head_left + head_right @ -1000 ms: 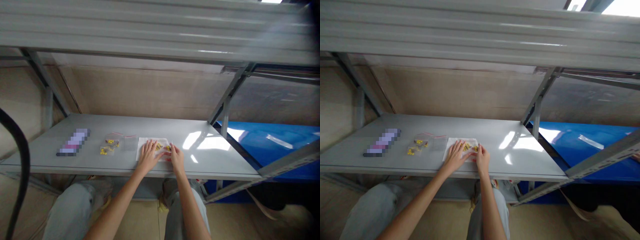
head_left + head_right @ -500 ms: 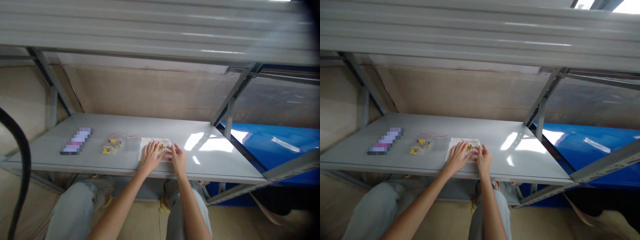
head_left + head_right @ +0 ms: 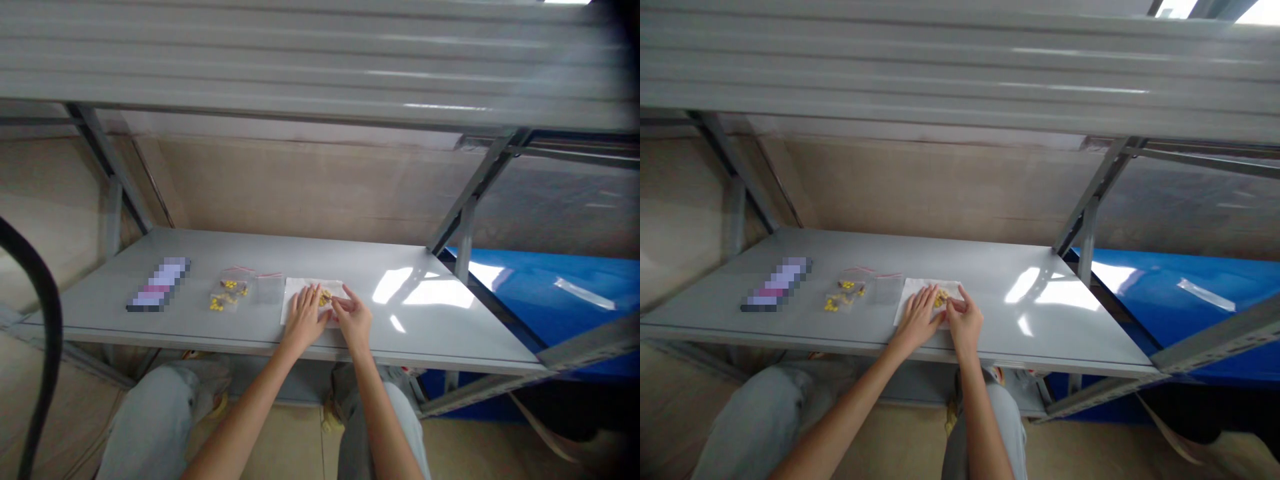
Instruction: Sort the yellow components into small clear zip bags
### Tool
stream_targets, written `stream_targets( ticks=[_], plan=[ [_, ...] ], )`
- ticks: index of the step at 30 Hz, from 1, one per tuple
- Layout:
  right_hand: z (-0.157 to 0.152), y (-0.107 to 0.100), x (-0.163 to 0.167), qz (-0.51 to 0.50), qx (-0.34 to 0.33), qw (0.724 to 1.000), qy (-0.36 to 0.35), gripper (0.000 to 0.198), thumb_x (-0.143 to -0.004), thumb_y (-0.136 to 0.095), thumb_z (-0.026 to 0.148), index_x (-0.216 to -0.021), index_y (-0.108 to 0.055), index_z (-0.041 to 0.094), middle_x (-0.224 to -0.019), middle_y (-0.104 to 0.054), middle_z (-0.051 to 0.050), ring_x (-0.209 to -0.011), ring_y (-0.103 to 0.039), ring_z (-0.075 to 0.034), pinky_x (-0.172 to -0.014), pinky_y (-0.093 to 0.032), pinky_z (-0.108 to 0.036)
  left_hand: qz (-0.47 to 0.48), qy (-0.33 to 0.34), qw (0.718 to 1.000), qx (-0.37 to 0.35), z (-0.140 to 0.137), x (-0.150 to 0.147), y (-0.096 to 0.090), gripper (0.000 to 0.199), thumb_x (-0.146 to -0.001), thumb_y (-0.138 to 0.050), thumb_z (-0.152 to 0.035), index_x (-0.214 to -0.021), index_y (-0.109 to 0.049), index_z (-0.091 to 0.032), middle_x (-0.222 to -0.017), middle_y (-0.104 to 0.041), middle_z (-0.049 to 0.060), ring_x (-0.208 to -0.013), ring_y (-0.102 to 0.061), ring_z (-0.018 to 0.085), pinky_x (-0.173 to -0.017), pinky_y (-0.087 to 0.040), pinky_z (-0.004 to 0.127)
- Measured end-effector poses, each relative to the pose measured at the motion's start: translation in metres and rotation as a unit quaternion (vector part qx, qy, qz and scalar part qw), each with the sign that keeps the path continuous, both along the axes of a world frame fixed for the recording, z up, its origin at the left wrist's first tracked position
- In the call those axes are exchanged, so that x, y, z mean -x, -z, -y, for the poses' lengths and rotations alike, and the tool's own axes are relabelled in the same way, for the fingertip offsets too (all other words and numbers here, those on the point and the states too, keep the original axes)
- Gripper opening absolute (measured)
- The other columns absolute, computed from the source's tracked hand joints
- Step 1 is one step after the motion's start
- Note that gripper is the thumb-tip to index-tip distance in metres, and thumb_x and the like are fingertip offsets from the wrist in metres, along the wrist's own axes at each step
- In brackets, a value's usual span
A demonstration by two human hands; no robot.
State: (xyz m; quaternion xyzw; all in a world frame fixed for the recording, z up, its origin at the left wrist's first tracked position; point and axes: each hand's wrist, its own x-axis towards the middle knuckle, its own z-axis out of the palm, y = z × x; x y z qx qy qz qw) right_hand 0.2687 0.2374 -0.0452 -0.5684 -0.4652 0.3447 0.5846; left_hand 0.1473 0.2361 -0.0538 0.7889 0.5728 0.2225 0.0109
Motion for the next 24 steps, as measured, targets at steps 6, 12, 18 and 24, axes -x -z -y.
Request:
stream_targets(
  ticks=[6, 12, 18, 24],
  plan=[
    [0.002, -0.006, -0.005, 0.04, -0.038, 0.997, 0.059, 0.057, -0.071, -0.062, 0.039, -0.121, -0.056, 0.013, -0.083, -0.072, -0.008, -0.077, -0.066, -0.022, -0.079, -0.048, -0.038, -0.007, -0.005, 1.0, 0.003, 0.0, -0.001, 0.0, 0.056, -0.09, -0.034, -0.044, -0.137, -0.033, -0.014, -0.143, -0.037, 0.013, -0.133, -0.029, 0.027, -0.109, -0.024, 0.047],
    [0.001, -0.007, 0.002, 0.088, -0.069, 0.993, 0.043, 0.04, -0.073, -0.059, 0.041, -0.103, -0.066, 0.016, -0.081, -0.071, -0.007, -0.076, -0.065, -0.021, -0.079, -0.047, -0.035, 0.0, -0.001, 1.0, 0.004, 0.0, 0.0, 0.001, 0.048, -0.091, -0.034, -0.037, -0.136, -0.037, -0.019, -0.142, -0.039, 0.01, -0.134, -0.029, 0.025, -0.109, -0.023, 0.048],
    [0.001, -0.003, 0.006, 0.103, -0.034, 0.994, 0.001, 0.036, -0.076, -0.055, 0.046, -0.093, -0.072, 0.019, -0.086, -0.072, -0.009, -0.072, -0.065, -0.022, -0.071, -0.049, -0.034, 0.017, -0.003, 1.0, 0.001, -0.002, 0.001, 0.001, 0.048, -0.089, -0.038, -0.033, -0.134, -0.037, -0.017, -0.142, -0.038, 0.011, -0.133, -0.03, 0.026, -0.109, -0.024, 0.047],
    [-0.002, -0.003, 0.0, 0.088, -0.026, 0.993, 0.071, 0.044, -0.077, -0.051, 0.047, -0.1, -0.07, 0.016, -0.085, -0.072, -0.01, -0.073, -0.065, -0.023, -0.071, -0.049, -0.035, 0.026, -0.011, 1.0, -0.004, 0.0, 0.001, -0.002, 0.05, -0.087, -0.041, -0.032, -0.133, -0.039, -0.014, -0.14, -0.04, 0.014, -0.132, -0.031, 0.027, -0.108, -0.025, 0.046]
  ],
)
